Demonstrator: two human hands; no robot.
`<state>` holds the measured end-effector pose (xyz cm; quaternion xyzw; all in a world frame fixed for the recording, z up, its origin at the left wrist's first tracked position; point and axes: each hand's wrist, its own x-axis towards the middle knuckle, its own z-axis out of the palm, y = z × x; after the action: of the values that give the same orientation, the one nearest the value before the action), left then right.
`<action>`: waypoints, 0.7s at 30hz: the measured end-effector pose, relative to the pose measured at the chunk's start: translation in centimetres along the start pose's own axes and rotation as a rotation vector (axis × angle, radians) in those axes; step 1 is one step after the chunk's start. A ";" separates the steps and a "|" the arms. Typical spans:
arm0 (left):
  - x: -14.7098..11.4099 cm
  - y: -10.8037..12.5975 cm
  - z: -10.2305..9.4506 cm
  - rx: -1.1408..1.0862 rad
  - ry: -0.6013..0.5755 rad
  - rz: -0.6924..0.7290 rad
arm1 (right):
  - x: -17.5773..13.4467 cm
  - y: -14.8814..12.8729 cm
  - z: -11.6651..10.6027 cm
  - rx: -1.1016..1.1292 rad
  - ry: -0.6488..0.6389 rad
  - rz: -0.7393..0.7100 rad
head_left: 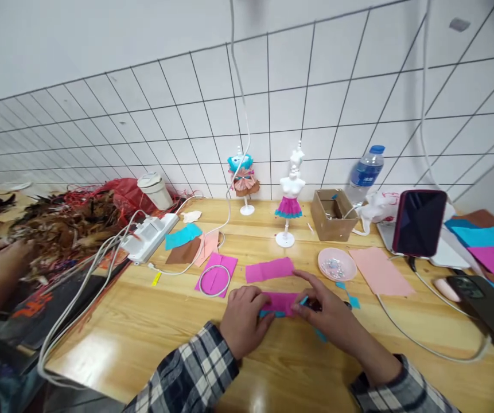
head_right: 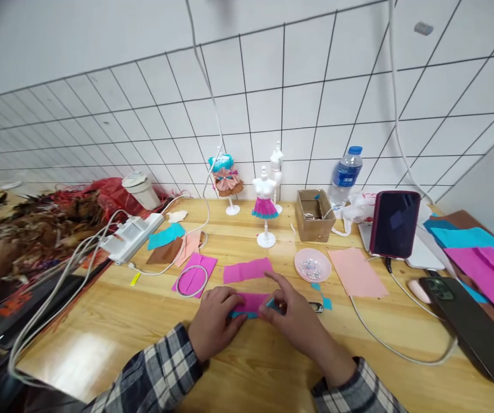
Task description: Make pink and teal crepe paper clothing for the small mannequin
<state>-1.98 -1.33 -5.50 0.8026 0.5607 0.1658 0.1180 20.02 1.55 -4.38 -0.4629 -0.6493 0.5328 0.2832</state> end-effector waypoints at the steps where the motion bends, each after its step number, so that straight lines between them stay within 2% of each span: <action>1: -0.1 0.0 0.0 0.012 0.001 -0.006 | 0.0 0.1 0.1 0.001 0.007 0.005; 7: -0.2 -0.5 -0.4 0.012 0.008 0.024 | -0.6 0.6 0.2 0.020 0.016 -0.007; 10: 0.2 -0.8 -0.9 -0.017 0.009 0.060 | -1.2 -0.1 -1.0 -0.013 0.108 -0.010; 12: 0.7 -0.8 -1.1 -0.054 -0.037 0.104 | -1.5 -0.7 -2.1 0.001 0.117 -0.009; 16: 1.7 -0.4 -0.6 -0.089 -0.112 0.114 | -1.9 -1.7 -3.2 0.104 -0.057 0.064; 21: 2.2 -0.3 0.5 -0.118 -0.104 0.060 | -0.8 -2.1 -1.6 -0.079 -0.274 -0.057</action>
<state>-1.27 0.87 -5.80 0.8183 0.5187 0.1599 0.1890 21.08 1.49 -1.82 -0.3780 -0.7153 0.5567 0.1886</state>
